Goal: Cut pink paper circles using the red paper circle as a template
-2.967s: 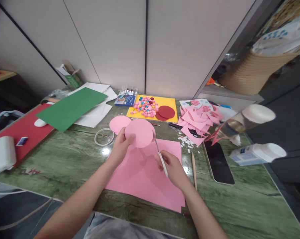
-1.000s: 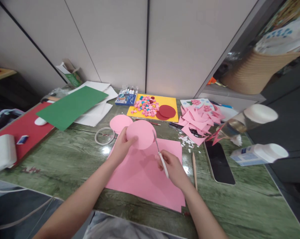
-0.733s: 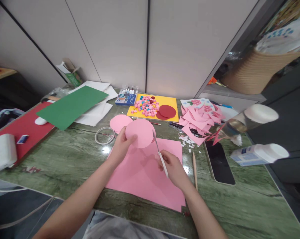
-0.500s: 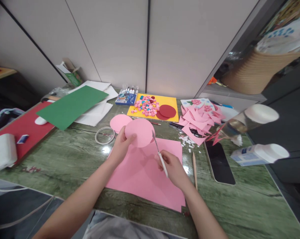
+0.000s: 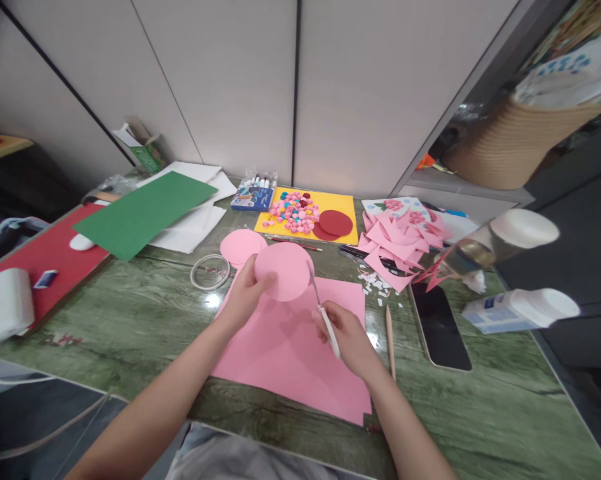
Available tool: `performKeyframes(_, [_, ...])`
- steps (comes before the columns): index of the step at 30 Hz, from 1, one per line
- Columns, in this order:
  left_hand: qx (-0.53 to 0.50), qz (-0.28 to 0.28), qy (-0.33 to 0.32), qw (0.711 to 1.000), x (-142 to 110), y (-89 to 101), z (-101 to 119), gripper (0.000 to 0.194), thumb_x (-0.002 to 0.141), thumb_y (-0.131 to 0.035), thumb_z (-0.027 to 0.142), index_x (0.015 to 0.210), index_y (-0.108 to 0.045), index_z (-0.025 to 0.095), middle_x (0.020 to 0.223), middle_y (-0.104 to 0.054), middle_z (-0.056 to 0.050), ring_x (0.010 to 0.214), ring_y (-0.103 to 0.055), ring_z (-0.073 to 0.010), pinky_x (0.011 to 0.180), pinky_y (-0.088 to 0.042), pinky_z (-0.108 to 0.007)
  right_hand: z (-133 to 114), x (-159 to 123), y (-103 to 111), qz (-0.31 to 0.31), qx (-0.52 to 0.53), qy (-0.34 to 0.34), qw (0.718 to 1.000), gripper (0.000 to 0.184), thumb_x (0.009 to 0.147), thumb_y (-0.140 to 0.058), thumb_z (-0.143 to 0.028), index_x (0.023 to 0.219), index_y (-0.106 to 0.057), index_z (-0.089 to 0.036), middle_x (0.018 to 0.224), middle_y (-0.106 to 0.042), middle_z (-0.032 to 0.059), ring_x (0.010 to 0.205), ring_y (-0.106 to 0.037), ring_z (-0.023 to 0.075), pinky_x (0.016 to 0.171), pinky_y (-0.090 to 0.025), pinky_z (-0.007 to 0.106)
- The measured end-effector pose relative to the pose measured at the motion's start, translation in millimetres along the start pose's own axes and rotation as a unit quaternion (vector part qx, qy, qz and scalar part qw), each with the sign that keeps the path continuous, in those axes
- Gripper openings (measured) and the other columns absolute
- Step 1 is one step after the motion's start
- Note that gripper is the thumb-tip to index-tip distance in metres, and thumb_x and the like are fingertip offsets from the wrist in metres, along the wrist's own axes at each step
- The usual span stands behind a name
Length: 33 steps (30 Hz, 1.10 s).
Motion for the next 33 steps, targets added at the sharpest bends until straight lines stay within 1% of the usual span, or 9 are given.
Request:
performKeyframes(4, [-0.013,0.015,0.009,1.000,1.5,1.8,-0.2,0.017,0.076,-0.055,0.023,0.091,-0.049,0.017,0.084,-0.051,0.000,0.076,-0.048,-0.0138,0.066,-0.040,-0.023,1.6,1.0,-0.5,0.003,-0.011,-0.003,1.000,0.030,0.089,-0.044,-0.041,0.071,-0.047,-0.019,0.059,-0.047,-0.0036,0.056,-0.045,0.0119,0.056,-0.035,0.025])
performKeyframes(9, [-0.034,0.018,0.015,0.999,2.0,2.1,-4.1,0.019,0.078,-0.054,0.024,0.095,-0.049,0.017,0.086,-0.051,-0.001,0.077,-0.049,-0.0139,0.067,-0.041,-0.023,-1.6,1.8,-2.0,0.005,-0.018,-0.014,1.000,0.031,0.089,-0.044,-0.042,0.068,-0.046,-0.019,0.057,-0.046,-0.0041,0.055,-0.044,0.0115,0.055,-0.035,0.025])
performKeyframes(14, [-0.039,0.029,0.012,0.999,2.1,2.1,-5.1,0.018,0.080,-0.053,0.026,0.095,-0.050,0.017,0.087,-0.052,-0.001,0.079,-0.050,-0.0140,0.068,-0.041,-0.023,-4.4,1.9,-2.0,0.005,-0.024,-0.015,1.000,0.033,0.088,-0.045,-0.042,0.064,-0.045,-0.019,0.056,-0.046,-0.0041,0.054,-0.044,0.0114,0.055,-0.034,0.024])
performKeyframes(17, [-0.053,0.026,0.013,0.998,1.8,0.3,-3.1,0.023,0.078,-0.056,0.025,0.098,-0.049,0.017,0.091,-0.053,-0.002,0.084,-0.052,-0.0156,0.071,-0.042,-0.025,-2.7,1.9,-2.1,0.005,-0.020,-0.020,1.000,0.033,0.088,-0.045,-0.042,0.064,-0.045,-0.019,0.055,-0.046,-0.0039,0.053,-0.044,0.0114,0.054,-0.034,0.024])
performKeyframes(20, [-0.039,0.024,0.006,0.999,1.2,-0.9,-0.7,0.029,0.074,-0.060,0.024,0.100,-0.048,0.016,0.095,-0.055,-0.003,0.088,-0.053,-0.0174,0.073,-0.044,-0.027,-1.8,1.5,-1.6,0.010,-0.012,-0.016,1.000,0.032,0.087,-0.046,-0.043,0.066,-0.047,-0.019,0.056,-0.047,-0.0036,0.054,-0.045,0.0117,0.054,-0.035,0.024])
performKeyframes(27, [-0.017,-0.008,0.006,1.000,-0.8,-3.7,-3.7,0.027,0.075,-0.057,0.021,0.100,-0.048,0.017,0.094,-0.053,-0.003,0.090,-0.052,-0.0180,0.076,-0.043,-0.027,-3.1,1.0,-2.8,-0.007,0.025,-0.007,1.000,0.029,0.088,-0.044,-0.043,0.076,-0.051,-0.018,0.060,-0.048,-0.0027,0.057,-0.045,0.0123,0.057,-0.036,0.025])
performKeyframes(33, [-0.010,-0.004,0.003,1.000,-0.8,-4.1,-3.2,0.027,0.075,-0.056,0.020,0.100,-0.048,0.017,0.093,-0.053,-0.002,0.089,-0.052,-0.0178,0.075,-0.043,-0.027,-1.8,1.9,-3.3,-0.003,0.012,-0.008,1.000,0.030,0.088,-0.043,-0.045,0.077,-0.051,-0.018,0.061,-0.048,-0.0024,0.057,-0.046,0.0129,0.056,-0.036,0.025])
Point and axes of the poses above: each hand's wrist, its own x-axis towards the middle knuckle, its own y-axis out of the back of the hand, z = x × y, the point moved 5 cm from there along x, towards the middle knuckle
